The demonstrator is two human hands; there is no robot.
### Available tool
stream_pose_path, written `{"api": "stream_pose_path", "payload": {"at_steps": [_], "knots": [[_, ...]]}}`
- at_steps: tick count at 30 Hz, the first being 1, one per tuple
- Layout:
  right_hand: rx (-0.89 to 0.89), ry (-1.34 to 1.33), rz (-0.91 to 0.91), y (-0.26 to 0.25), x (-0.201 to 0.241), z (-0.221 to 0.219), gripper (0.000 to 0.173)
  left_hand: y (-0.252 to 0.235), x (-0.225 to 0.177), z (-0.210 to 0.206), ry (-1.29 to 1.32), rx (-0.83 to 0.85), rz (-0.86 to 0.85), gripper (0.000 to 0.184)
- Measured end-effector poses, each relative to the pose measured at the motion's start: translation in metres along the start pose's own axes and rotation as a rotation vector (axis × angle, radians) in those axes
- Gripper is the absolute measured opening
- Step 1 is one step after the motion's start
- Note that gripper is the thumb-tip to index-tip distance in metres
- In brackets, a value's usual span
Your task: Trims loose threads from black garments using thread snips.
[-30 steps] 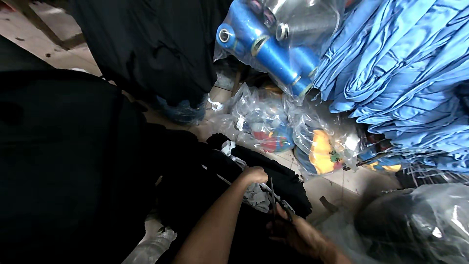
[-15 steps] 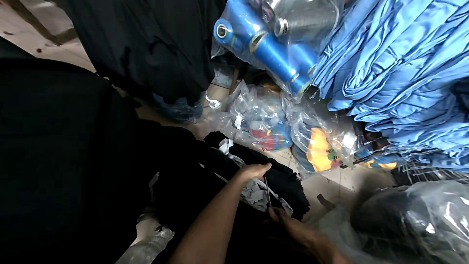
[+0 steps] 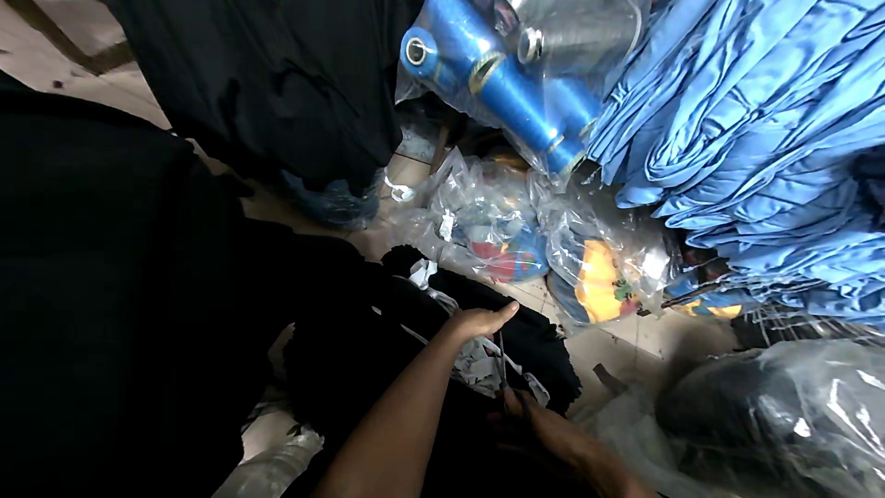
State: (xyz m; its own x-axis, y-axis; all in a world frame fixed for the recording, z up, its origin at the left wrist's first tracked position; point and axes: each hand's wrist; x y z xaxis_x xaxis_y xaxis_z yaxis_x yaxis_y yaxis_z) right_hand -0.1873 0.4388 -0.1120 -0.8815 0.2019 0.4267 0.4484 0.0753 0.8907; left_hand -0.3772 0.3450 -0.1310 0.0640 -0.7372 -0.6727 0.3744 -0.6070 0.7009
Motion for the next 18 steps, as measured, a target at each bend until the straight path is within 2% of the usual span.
{"api": "stream_pose_path", "payload": {"at_steps": [10,18], "knots": [[-0.055,0.079,0.005,0.0042,0.0039,-0.0002,0.045,0.0072,-0.0057,0.0058,-0.064,-0.015,0.001,0.092],[-0.093,0.091,-0.016,0.0039,0.0051,-0.0029,0.048,0.0068,-0.0051,0.0078,-0.043,-0.006,-0.001,0.093]]}}
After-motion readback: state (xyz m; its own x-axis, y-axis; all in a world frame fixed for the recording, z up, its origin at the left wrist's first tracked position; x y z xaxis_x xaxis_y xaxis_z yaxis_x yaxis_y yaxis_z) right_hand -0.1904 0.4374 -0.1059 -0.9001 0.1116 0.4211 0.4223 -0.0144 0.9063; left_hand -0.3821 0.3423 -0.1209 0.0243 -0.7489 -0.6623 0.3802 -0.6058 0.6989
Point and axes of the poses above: each hand's wrist, its own y-axis away from the middle knuckle, its own z-axis out of the back of the hand, x = y × z, and after that the axes turned 2 degrees about -z, right-handed
